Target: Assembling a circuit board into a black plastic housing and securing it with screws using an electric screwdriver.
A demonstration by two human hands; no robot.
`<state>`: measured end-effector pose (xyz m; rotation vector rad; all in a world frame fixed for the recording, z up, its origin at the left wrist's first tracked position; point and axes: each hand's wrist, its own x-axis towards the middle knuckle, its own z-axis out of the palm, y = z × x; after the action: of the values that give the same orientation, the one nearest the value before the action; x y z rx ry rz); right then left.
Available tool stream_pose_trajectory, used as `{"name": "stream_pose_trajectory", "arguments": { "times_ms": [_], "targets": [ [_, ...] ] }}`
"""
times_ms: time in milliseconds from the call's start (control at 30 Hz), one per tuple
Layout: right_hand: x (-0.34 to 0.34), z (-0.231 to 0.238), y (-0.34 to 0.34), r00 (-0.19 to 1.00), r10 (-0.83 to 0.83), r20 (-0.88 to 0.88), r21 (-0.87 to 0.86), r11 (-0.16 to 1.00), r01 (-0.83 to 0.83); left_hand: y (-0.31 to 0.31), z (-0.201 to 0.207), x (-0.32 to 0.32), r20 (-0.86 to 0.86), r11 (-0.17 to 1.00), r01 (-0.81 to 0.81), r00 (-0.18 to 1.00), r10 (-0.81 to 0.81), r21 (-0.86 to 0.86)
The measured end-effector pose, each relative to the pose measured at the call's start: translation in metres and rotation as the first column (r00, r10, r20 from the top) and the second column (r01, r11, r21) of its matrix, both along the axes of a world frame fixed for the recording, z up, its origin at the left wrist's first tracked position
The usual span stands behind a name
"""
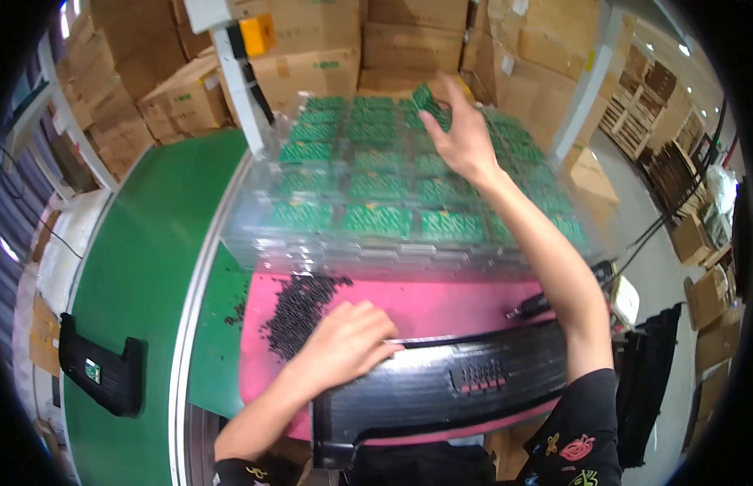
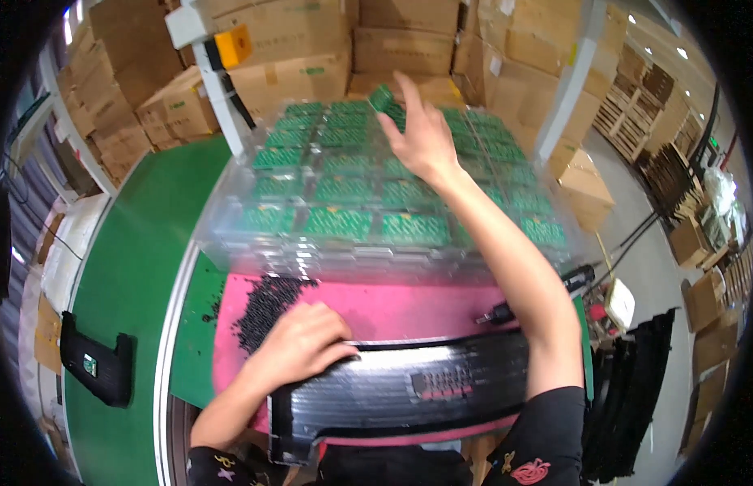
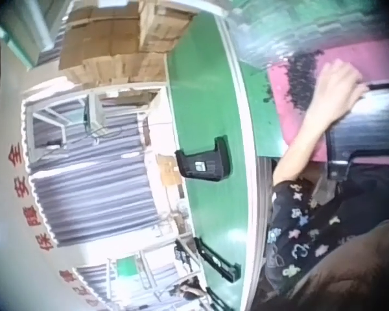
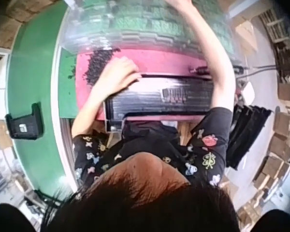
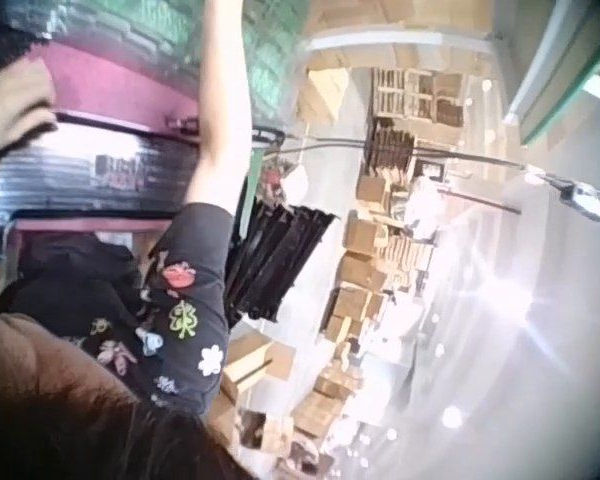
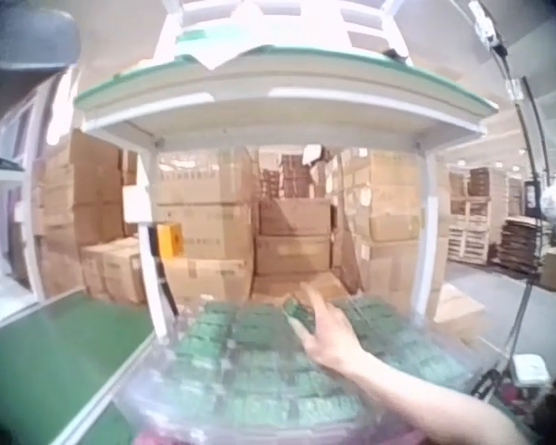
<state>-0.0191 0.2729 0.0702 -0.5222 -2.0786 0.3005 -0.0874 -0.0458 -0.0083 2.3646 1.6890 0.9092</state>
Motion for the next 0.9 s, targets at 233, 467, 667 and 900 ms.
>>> {"name": "stream_pose_trajectory", "arguments": {
  "times_ms": [233,467,667,900],
  "targets": [
    [0.121,0.021,-0.163,0.778,0.486,-0.398,-0.569,0.533,-0.625,0.005,0.033,0.018,0.741,0.994,-0.091,0.664,0.105,-0.059],
    [0.207,-0.011,-0.197,0.795,0.406,-0.450,-0.593,0.530,-0.606,0.022,0.052,0.060,0.660,0.980,0.158,0.750,-0.038,-0.122],
    [0.261,-0.050,-0.199,0.911,0.314,-0.266,-0.691,0.597,-0.408,0.027,0.037,0.072,0.579,0.923,0.210,0.815,0.018,-0.323],
    [0.279,-0.086,-0.187,0.906,0.324,0.271,-0.532,0.835,-0.140,0.025,0.013,0.078,0.188,0.841,0.166,0.979,-0.079,-0.514]
  ]
}}
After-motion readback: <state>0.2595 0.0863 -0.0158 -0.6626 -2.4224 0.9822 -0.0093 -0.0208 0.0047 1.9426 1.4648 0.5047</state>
